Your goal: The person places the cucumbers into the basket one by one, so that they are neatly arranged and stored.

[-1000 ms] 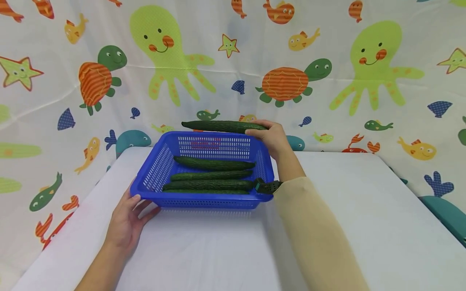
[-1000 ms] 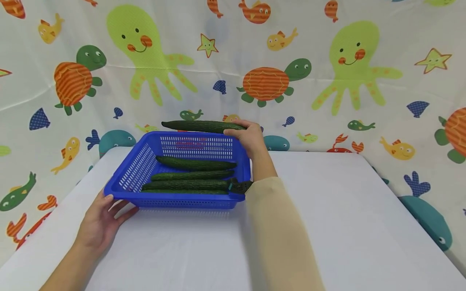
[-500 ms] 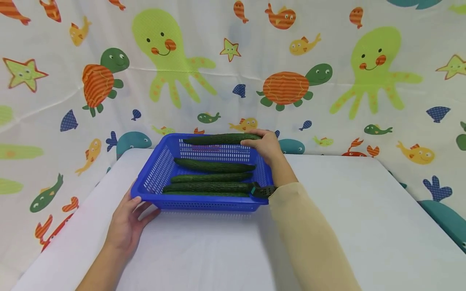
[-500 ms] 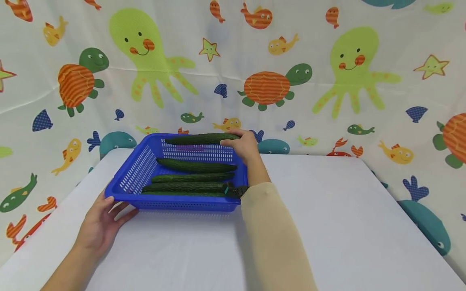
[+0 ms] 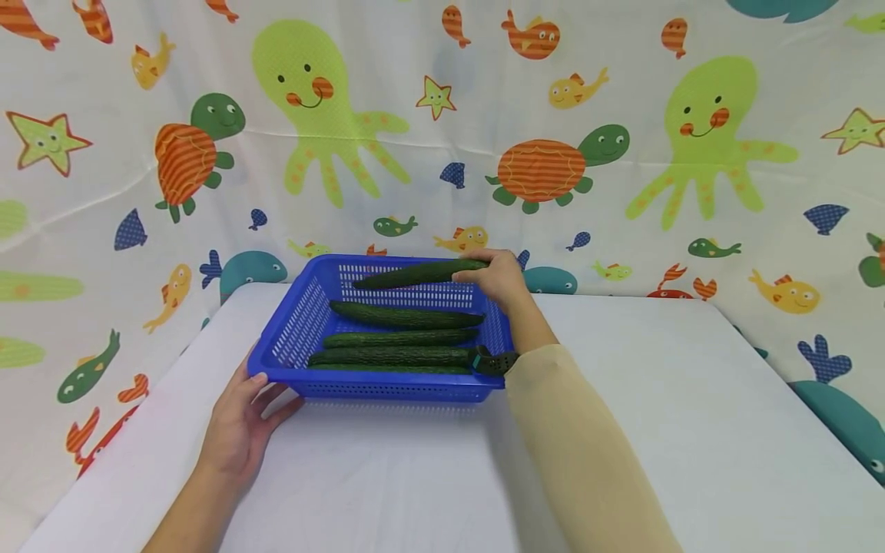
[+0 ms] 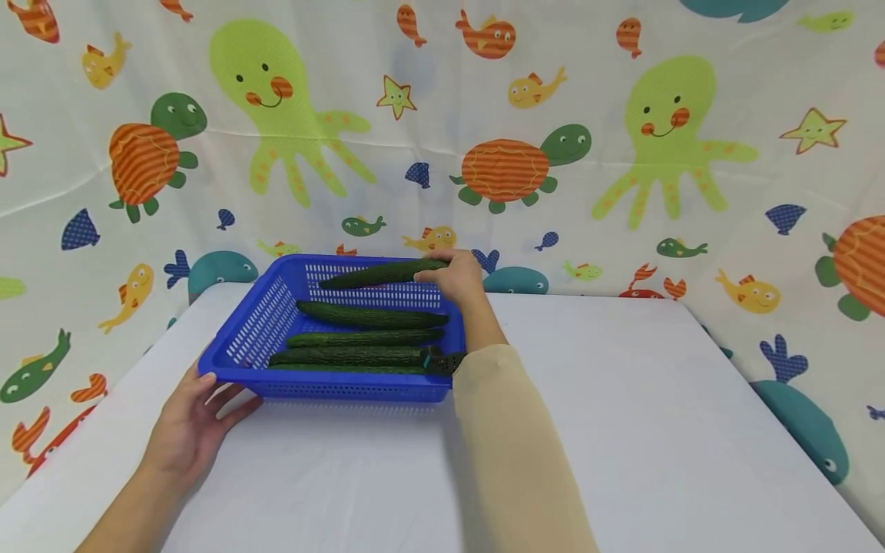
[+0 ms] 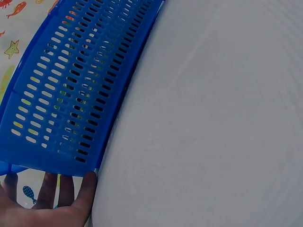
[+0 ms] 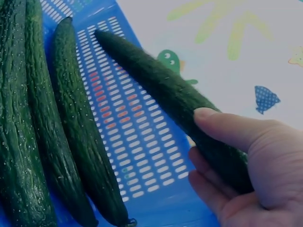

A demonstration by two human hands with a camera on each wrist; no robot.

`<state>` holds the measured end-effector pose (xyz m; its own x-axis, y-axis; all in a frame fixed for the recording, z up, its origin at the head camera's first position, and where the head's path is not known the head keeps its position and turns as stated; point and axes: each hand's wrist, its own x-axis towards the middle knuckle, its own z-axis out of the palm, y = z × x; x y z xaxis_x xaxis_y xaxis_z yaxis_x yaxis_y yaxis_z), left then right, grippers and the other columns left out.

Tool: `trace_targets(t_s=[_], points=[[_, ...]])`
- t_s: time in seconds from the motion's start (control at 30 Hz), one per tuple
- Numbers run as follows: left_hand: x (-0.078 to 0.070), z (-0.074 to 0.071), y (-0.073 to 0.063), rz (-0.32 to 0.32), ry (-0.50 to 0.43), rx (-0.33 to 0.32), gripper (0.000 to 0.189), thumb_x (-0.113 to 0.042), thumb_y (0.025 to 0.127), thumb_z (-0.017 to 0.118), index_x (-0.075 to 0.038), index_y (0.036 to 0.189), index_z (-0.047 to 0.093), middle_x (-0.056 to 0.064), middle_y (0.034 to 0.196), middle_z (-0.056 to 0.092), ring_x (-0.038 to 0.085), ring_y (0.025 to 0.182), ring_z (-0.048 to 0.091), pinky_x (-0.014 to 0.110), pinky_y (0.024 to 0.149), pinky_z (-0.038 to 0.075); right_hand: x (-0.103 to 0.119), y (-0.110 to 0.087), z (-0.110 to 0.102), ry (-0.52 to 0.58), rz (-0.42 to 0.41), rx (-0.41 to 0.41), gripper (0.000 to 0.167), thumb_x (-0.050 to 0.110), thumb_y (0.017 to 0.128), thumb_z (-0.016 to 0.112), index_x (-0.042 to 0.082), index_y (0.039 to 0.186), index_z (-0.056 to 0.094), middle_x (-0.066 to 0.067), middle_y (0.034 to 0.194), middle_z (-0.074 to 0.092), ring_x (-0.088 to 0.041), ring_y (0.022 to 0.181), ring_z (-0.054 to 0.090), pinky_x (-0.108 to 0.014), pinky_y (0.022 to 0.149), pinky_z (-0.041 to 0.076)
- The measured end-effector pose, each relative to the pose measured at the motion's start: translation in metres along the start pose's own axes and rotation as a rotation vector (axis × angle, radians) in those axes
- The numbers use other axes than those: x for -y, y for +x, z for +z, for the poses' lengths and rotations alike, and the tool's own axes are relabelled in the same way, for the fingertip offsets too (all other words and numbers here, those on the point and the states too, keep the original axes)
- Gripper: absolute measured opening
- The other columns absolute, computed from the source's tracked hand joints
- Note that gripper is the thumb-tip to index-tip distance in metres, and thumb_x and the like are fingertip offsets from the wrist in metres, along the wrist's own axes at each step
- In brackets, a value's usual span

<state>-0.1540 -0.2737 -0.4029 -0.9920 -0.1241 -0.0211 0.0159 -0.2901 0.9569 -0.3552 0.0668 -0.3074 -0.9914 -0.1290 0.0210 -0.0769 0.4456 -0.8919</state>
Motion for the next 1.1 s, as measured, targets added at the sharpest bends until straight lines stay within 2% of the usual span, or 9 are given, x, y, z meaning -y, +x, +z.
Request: trace_targets(t_s=[0.13, 0.23, 0.43, 0.67, 0.9, 1.1], points=[[-0.0012, -0.001, -0.0008, 0.002, -0.007, 0.004, 0.062, -0.036, 0.11, 0.045, -0.034, 0.166, 0.019, -0.008, 0.157, 0.036, 0.013, 0.131, 0.049, 0.027, 0.095, 0.057, 0.0003, 0.0012, 0.0021, -0.038, -0.017, 0.018, 0.047, 0.019, 0.091, 0.081, 0.014, 0.135, 0.069, -0.008, 0.156, 0.05, -0.033, 0.141, 0.047, -0.05, 0.108, 0.049], [-0.0023, -0.001, -0.0005, -0.002, -0.005, 0.004, 0.062, -0.036, 0.109, 0.045, -0.035, 0.166, 0.019, -0.008, 0.157, 0.036, 0.012, 0.131, 0.05, 0.027, 0.095, 0.057, 0.0004, 0.0031, 0.0037, -0.111, -0.043, 0.025, 0.045, 0.02, 0.091, 0.081, 0.013, 0.134, 0.07, -0.011, 0.152, 0.054, -0.034, 0.133, 0.053, -0.049, 0.102, 0.051], [-0.0013, -0.0012, -0.0006, 0.0, -0.012, 0.007, 0.061, -0.035, 0.109, 0.045, -0.035, 0.165, 0.02, -0.009, 0.155, 0.038, 0.013, 0.13, 0.05, 0.028, 0.096, 0.057, 0.0046, 0.0048, 0.007, -0.288, -0.064, 0.039, 0.041, 0.026, 0.092, 0.08, 0.016, 0.13, 0.072, -0.013, 0.147, 0.058, -0.035, 0.139, 0.05, -0.051, 0.108, 0.048], [0.0004, -0.0006, -0.001, 0.003, 0.001, 0.007, 0.06, -0.036, 0.11, 0.044, -0.036, 0.165, 0.021, -0.009, 0.155, 0.038, 0.014, 0.131, 0.049, 0.028, 0.096, 0.057, 0.0078, 0.0056, 0.0062, -0.319, -0.036, 0.088, 0.039, 0.026, 0.091, 0.081, 0.019, 0.129, 0.073, -0.011, 0.151, 0.054, -0.035, 0.143, 0.046, -0.054, 0.111, 0.046], [0.0005, -0.0007, -0.0002, -0.005, -0.006, -0.002, 0.061, -0.036, 0.109, 0.045, -0.037, 0.165, 0.02, -0.009, 0.156, 0.038, 0.014, 0.132, 0.047, 0.028, 0.096, 0.057, 0.004, 0.0087, 0.0056, -0.344, -0.088, 0.164, 0.039, 0.028, 0.092, 0.08, 0.022, 0.13, 0.073, -0.009, 0.149, 0.058, -0.034, 0.143, 0.048, -0.053, 0.111, 0.046], [0.0011, -0.0015, 0.0001, -0.004, -0.021, 0.009, 0.061, -0.036, 0.109, 0.045, -0.036, 0.165, 0.02, -0.009, 0.154, 0.04, 0.014, 0.132, 0.049, 0.029, 0.097, 0.057, 0.0017, 0.01, 0.0027, -0.323, -0.1, 0.215, 0.038, 0.029, 0.092, 0.08, 0.024, 0.129, 0.074, -0.006, 0.15, 0.058, -0.032, 0.144, 0.046, -0.054, 0.113, 0.044]])
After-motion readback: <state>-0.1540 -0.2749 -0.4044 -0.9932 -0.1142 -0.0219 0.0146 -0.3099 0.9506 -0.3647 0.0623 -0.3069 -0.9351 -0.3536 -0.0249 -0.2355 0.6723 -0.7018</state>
